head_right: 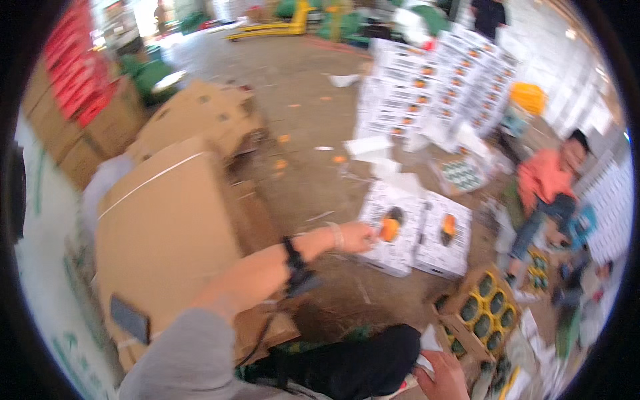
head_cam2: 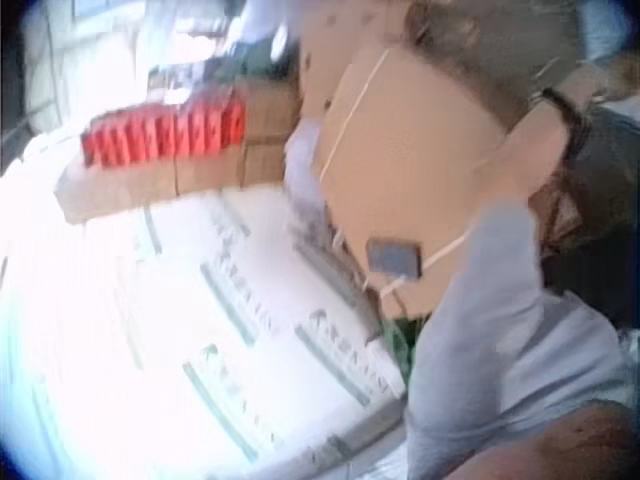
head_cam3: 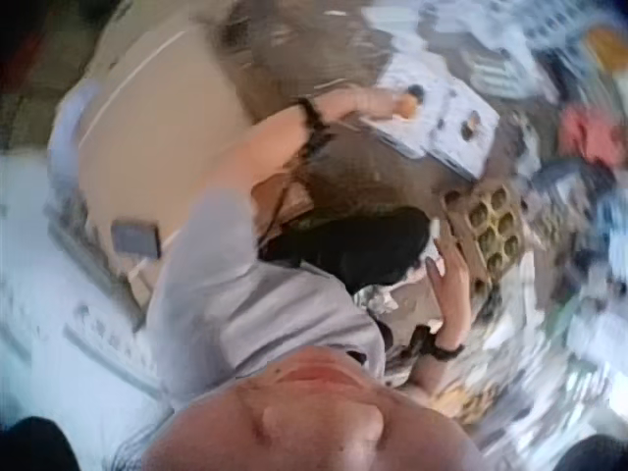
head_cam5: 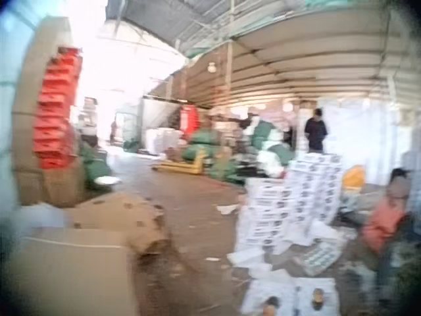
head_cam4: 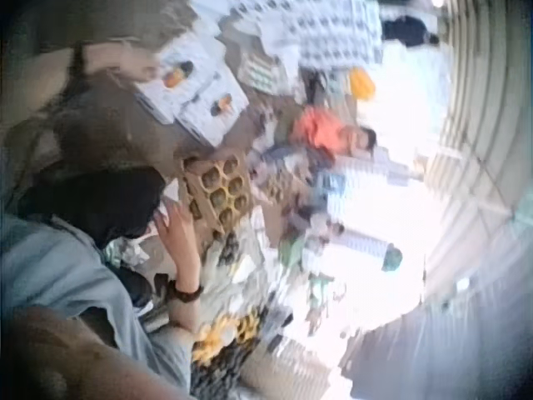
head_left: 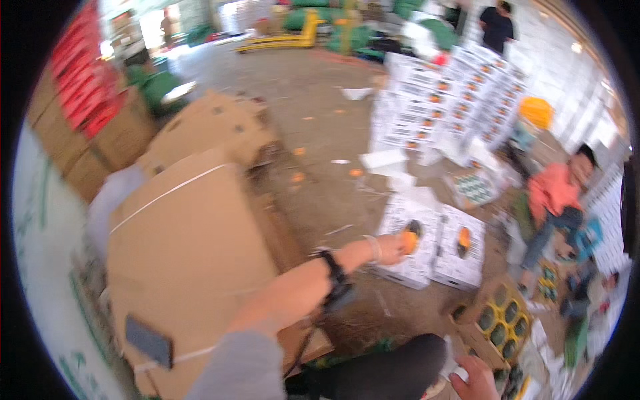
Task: Assembling cardboard shipping boxes for fruit packaging.
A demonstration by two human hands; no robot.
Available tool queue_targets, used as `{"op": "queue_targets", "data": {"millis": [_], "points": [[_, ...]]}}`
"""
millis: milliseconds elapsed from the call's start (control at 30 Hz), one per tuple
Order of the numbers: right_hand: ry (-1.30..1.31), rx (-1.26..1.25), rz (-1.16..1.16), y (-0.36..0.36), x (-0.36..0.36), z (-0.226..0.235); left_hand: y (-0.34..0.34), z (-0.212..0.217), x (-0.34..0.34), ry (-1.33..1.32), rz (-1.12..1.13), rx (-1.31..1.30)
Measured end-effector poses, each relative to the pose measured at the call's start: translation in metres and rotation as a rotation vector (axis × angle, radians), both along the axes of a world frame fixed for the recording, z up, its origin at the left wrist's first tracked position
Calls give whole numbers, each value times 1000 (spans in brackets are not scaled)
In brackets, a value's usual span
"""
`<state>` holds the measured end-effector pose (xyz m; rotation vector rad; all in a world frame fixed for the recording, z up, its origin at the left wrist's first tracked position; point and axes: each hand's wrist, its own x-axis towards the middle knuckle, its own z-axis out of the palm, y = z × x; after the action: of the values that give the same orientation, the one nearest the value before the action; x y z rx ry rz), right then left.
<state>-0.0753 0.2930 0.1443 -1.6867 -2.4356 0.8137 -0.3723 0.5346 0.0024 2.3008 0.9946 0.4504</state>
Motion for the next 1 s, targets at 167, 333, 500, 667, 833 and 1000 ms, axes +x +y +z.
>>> {"op": "queue_targets", "data": {"millis": [167, 333, 500, 667, 833, 1000], "points": [[76, -7, -23, 18, -28, -29, -17, -15, -26, 169, 71, -106], [196, 62, -39, -15, -34, -53, -4, -16, -18, 131, -16, -241], [260, 55, -135, -63, 4, -80, -24, 1, -22, 5, 27, -396], [268, -15, -347, -127, 100, -119, -141, 55, 68, -122, -16, -177], [285, -3, -371, -139, 175, -166, -267, 57, 164, 12, -176, 173], [530, -32, -379, -135, 166, -98, -234, 68, 221, 105, -198, 107]]}}
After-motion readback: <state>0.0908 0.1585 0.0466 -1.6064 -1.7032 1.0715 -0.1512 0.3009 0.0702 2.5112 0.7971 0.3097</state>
